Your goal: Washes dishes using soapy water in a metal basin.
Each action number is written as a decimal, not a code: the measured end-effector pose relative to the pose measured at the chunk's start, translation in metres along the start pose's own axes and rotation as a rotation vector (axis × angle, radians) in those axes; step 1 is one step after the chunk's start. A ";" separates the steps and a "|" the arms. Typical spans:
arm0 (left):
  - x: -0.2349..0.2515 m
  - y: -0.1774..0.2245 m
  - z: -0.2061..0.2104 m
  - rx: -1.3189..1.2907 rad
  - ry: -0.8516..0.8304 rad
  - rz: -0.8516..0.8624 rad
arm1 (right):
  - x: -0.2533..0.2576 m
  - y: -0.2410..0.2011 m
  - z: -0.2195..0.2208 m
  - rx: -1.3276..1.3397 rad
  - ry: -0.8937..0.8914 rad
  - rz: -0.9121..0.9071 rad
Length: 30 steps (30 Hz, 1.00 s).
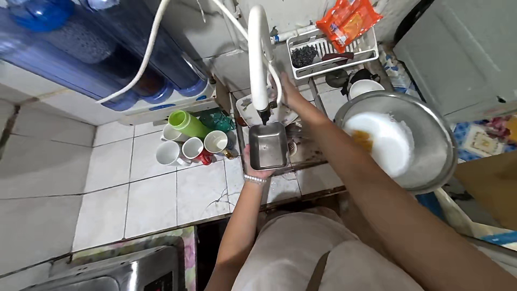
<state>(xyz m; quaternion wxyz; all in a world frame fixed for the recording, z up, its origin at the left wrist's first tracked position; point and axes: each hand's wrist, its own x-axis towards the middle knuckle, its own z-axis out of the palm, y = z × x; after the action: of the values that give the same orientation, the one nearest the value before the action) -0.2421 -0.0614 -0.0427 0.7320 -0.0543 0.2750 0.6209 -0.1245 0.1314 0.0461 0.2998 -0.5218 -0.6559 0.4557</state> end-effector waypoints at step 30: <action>0.038 0.002 0.046 0.464 -0.047 0.206 | -0.156 0.052 -0.036 -0.093 -0.032 0.075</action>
<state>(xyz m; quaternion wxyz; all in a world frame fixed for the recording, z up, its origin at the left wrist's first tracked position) -0.2252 -0.0079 -0.0212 0.6638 0.1579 0.3972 0.6137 -0.0289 -0.0053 0.0260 0.2475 -0.5521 -0.6609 0.4440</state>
